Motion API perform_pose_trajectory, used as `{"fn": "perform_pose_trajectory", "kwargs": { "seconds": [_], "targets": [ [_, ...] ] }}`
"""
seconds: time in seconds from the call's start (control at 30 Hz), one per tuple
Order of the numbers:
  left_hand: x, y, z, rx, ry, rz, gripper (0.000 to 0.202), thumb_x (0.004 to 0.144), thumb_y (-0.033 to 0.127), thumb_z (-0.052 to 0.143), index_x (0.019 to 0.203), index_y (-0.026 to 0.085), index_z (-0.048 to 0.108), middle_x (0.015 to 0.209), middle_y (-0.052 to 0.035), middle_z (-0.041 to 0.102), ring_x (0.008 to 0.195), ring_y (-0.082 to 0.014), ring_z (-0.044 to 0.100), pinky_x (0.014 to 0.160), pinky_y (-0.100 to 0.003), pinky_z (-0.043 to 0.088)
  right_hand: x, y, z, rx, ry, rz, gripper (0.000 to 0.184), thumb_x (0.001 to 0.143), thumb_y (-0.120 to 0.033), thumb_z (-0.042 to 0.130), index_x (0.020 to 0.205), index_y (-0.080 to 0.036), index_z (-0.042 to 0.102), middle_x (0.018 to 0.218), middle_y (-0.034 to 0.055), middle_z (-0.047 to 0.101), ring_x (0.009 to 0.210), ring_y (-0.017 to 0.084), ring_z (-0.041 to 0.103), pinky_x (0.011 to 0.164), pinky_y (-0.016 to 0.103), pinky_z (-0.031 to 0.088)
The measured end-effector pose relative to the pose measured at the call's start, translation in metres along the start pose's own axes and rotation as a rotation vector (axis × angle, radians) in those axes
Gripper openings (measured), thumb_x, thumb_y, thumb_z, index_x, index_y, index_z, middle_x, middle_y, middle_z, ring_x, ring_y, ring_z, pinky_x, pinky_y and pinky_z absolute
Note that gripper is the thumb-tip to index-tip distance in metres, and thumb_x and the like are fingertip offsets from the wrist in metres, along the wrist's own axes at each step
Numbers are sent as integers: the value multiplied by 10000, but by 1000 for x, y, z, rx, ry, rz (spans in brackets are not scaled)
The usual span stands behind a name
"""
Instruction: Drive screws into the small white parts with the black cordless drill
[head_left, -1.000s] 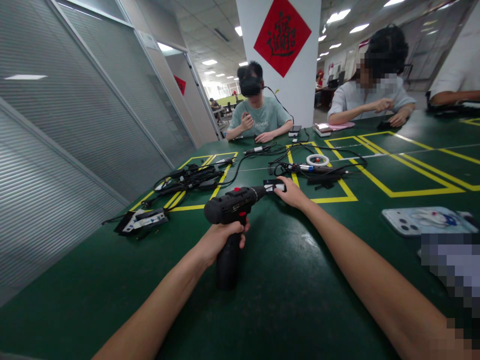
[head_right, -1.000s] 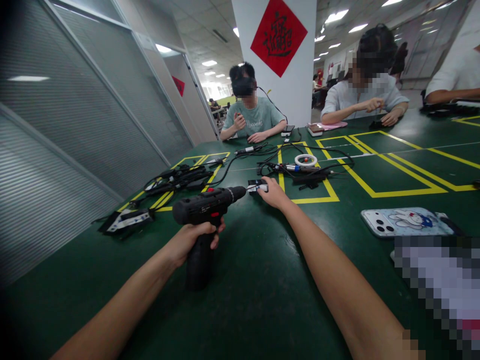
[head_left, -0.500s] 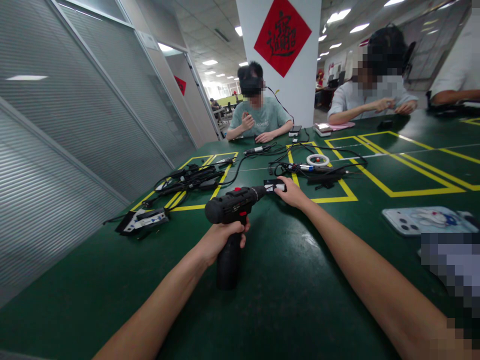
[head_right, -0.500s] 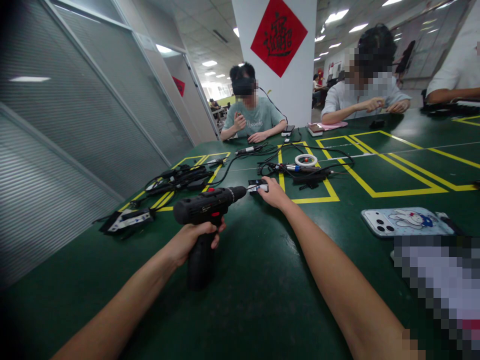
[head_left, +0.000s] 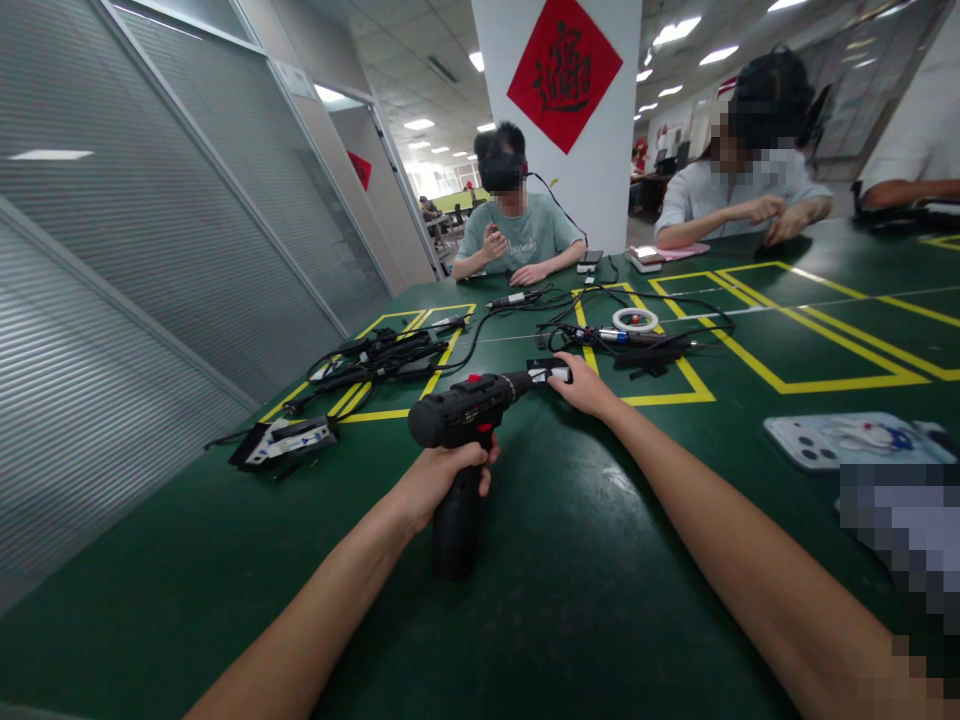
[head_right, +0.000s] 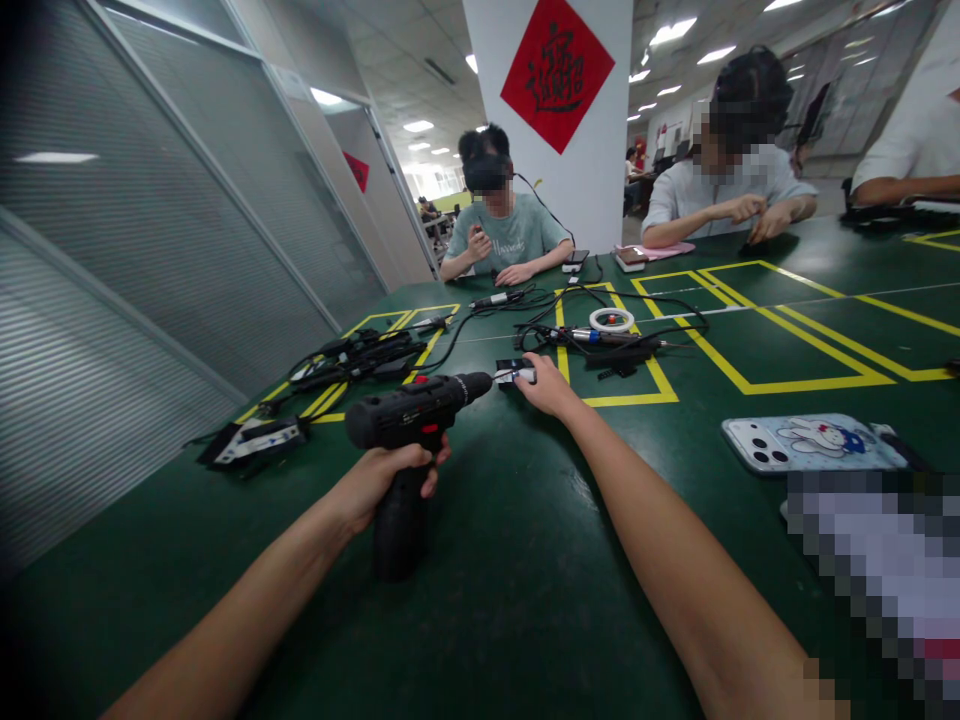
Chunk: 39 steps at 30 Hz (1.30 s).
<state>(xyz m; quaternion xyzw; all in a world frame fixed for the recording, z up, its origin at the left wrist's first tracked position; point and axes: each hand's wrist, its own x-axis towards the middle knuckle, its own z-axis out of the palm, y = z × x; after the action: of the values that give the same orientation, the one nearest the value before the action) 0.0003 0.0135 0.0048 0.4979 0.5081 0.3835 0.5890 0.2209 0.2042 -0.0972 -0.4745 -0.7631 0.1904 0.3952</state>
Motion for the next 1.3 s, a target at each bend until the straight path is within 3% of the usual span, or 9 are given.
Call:
{"fn": "perform_pose_trajectory", "kwargs": {
  "seconds": [1.3],
  "targets": [
    [0,2,1,-7,26,-18,231,688,202,597,906,125,589,786,-27,595,502,-115,544,535,-262,417,-1,-3,-2,-6,-9,16,510,846,-352,565,1321,-188,475,1234,117,531,1129,238,539,1025,386,406]
  ]
}}
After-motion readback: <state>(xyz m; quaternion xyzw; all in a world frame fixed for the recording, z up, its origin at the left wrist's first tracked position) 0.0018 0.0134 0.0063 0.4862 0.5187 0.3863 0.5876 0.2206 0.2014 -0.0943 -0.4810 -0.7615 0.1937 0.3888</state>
